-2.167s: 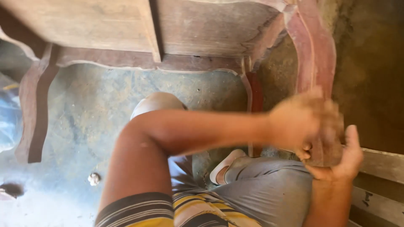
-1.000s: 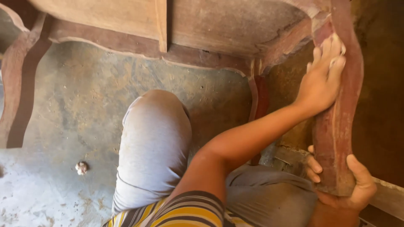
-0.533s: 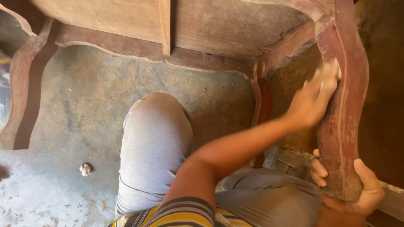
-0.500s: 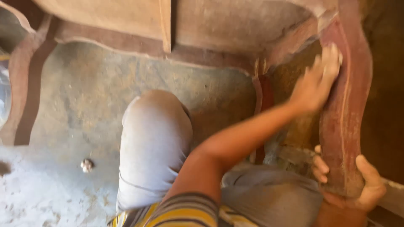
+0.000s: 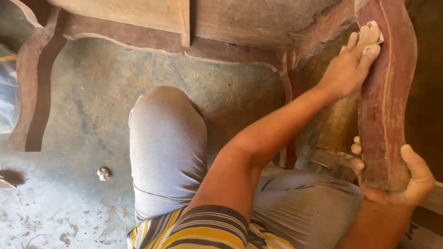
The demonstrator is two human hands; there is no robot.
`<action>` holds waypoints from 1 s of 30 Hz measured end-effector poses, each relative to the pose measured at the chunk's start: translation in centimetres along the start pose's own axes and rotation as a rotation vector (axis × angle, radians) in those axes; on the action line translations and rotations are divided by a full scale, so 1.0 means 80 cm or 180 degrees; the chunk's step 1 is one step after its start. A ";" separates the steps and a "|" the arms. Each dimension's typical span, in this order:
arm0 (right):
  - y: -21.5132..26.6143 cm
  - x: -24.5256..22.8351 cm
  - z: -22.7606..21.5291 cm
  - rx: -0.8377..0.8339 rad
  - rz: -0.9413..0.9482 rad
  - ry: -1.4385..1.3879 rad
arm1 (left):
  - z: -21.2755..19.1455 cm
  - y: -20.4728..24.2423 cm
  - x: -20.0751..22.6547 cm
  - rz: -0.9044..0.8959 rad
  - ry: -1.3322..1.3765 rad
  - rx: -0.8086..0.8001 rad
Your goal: Sanding the legs and frame of a wooden table using sandpaper
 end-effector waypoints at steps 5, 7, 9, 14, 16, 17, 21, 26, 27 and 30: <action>-0.006 -0.036 0.016 0.0582 -0.1630 0.0444 | -0.048 0.209 0.096 0.1216 0.1245 0.0291; 0.000 -0.049 0.002 0.1024 -0.1834 0.0763 | -0.031 0.240 0.097 0.1304 0.1142 0.0237; 0.005 -0.056 -0.004 0.1489 -0.1994 0.1068 | -0.023 0.241 0.102 0.1354 0.1039 0.0199; 0.021 -0.072 -0.040 0.1677 -0.1811 0.1300 | -0.030 0.283 0.135 0.1300 0.1290 0.0296; 0.022 -0.070 -0.039 0.1729 -0.1859 0.1505 | -0.030 0.301 0.138 0.1443 0.1085 0.0090; 0.026 -0.070 -0.039 0.1806 -0.1918 0.1716 | -0.025 0.313 0.141 0.1579 0.0901 -0.0135; 0.009 -0.045 0.000 0.1512 -0.2035 0.0986 | -0.051 0.247 0.121 0.0972 0.1069 0.0590; 0.057 -0.085 -0.095 0.2675 -0.2189 0.2252 | -0.049 0.303 0.173 0.1593 0.0669 -0.0072; 0.042 -0.077 -0.069 0.2667 -0.2221 0.2224 | -0.036 0.276 0.160 0.1615 0.0647 -0.0097; 0.012 -0.041 -0.016 0.1769 -0.2487 0.1410 | -0.029 0.207 0.109 0.0975 0.1008 0.0519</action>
Point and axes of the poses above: each hand's wrist, its own y-axis away from the middle knuckle, its own z-axis out of the palm, x = y × z, the point moved 8 cm from there along -y, towards the middle knuckle, and after that the axes turned 4 degrees about -y, right-handed, at the moved point
